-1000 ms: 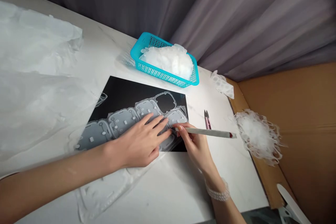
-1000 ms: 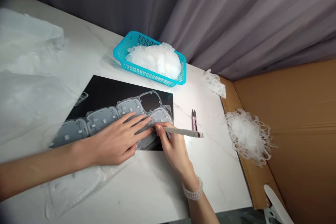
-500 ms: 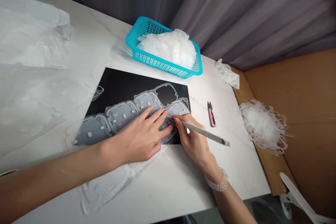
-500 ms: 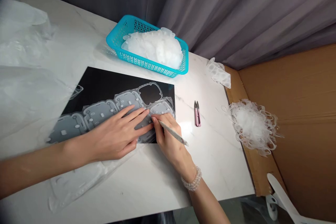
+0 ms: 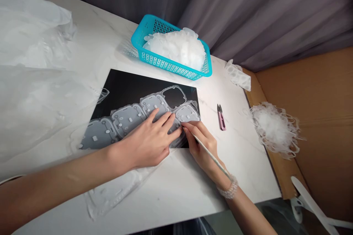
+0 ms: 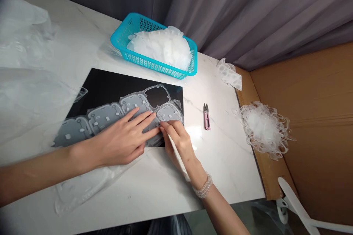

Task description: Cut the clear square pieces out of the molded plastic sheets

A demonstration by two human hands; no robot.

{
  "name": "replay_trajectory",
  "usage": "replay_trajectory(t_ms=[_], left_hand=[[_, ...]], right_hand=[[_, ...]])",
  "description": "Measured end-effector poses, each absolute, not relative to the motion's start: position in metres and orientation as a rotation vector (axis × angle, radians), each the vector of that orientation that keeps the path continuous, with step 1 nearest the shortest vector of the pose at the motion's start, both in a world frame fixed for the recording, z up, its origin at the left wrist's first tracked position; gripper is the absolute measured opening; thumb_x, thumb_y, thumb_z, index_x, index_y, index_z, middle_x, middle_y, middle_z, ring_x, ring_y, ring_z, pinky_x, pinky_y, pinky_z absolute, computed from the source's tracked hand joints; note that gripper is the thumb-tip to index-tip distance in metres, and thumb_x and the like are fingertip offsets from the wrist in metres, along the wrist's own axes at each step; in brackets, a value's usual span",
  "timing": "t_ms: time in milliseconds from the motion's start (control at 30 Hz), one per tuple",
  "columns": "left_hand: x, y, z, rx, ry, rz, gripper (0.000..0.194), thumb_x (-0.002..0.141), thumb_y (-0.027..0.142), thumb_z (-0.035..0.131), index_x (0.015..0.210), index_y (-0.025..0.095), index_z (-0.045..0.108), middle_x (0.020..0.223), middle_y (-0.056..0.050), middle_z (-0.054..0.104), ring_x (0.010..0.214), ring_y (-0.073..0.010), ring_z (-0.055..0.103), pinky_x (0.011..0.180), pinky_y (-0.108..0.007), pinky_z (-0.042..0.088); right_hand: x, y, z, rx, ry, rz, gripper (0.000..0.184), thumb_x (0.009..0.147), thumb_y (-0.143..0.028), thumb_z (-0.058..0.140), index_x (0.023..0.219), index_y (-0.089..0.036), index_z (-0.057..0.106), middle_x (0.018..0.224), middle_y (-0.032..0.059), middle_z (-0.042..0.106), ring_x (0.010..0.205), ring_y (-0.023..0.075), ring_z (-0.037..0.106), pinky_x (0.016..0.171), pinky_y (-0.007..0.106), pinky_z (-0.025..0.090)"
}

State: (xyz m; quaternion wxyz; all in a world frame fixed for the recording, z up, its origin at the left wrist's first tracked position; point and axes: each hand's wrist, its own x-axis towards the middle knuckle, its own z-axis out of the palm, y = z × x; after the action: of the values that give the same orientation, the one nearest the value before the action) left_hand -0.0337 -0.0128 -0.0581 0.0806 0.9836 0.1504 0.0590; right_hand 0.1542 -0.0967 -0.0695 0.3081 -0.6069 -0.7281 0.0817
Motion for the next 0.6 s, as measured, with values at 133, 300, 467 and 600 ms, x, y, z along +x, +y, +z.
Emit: replay_trajectory(t_ms=[133,300,467,600], left_hand=[[-0.031,-0.015,-0.060,2.957,0.501,0.192,0.044,0.093,0.022,0.036,0.130,0.006,0.053,0.143,-0.029,0.048,0.133,-0.0404,0.044,0.108,-0.062,0.031],[-0.032,-0.017,-0.067,2.995,0.563,0.244,0.045,0.095,0.026,0.037,0.132,0.010,0.055,0.148,-0.026,0.045,0.137,-0.0363,0.042,0.111,-0.059,0.030],[-0.033,-0.020,-0.075,3.016,0.607,0.266,0.049,0.096,0.029,0.037,0.138,0.012,0.054,0.151,-0.023,0.042,0.141,-0.0336,0.038,0.113,-0.058,0.028],[-0.033,-0.021,-0.074,3.035,0.605,0.248,0.053,0.096,0.029,0.035,0.147,0.013,0.045,0.152,-0.023,0.040,0.140,-0.0346,0.039,0.111,-0.060,0.030]], right_hand=[[0.157,-0.096,-0.074,-1.606,-1.960,0.124,0.029,0.095,-0.013,0.051,0.120,-0.022,0.063,0.108,0.0124,0.064,0.095,0.0215,0.065,0.080,0.037,0.058],[0.163,-0.092,-0.078,-1.555,-2.197,0.006,0.032,0.098,-0.015,0.048,0.127,-0.017,0.060,0.132,0.0173,0.062,0.129,0.0288,0.054,0.106,0.052,0.047],[0.158,-0.091,-0.072,-1.538,-2.198,0.207,0.039,0.099,-0.010,0.038,0.132,-0.014,0.058,0.135,0.0168,0.062,0.133,0.0248,0.052,0.113,0.049,0.043],[0.179,-0.081,-0.070,-1.566,-1.566,0.545,0.026,0.098,-0.022,0.049,0.116,-0.022,0.068,0.115,0.0092,0.073,0.105,0.0211,0.071,0.094,0.041,0.059]])
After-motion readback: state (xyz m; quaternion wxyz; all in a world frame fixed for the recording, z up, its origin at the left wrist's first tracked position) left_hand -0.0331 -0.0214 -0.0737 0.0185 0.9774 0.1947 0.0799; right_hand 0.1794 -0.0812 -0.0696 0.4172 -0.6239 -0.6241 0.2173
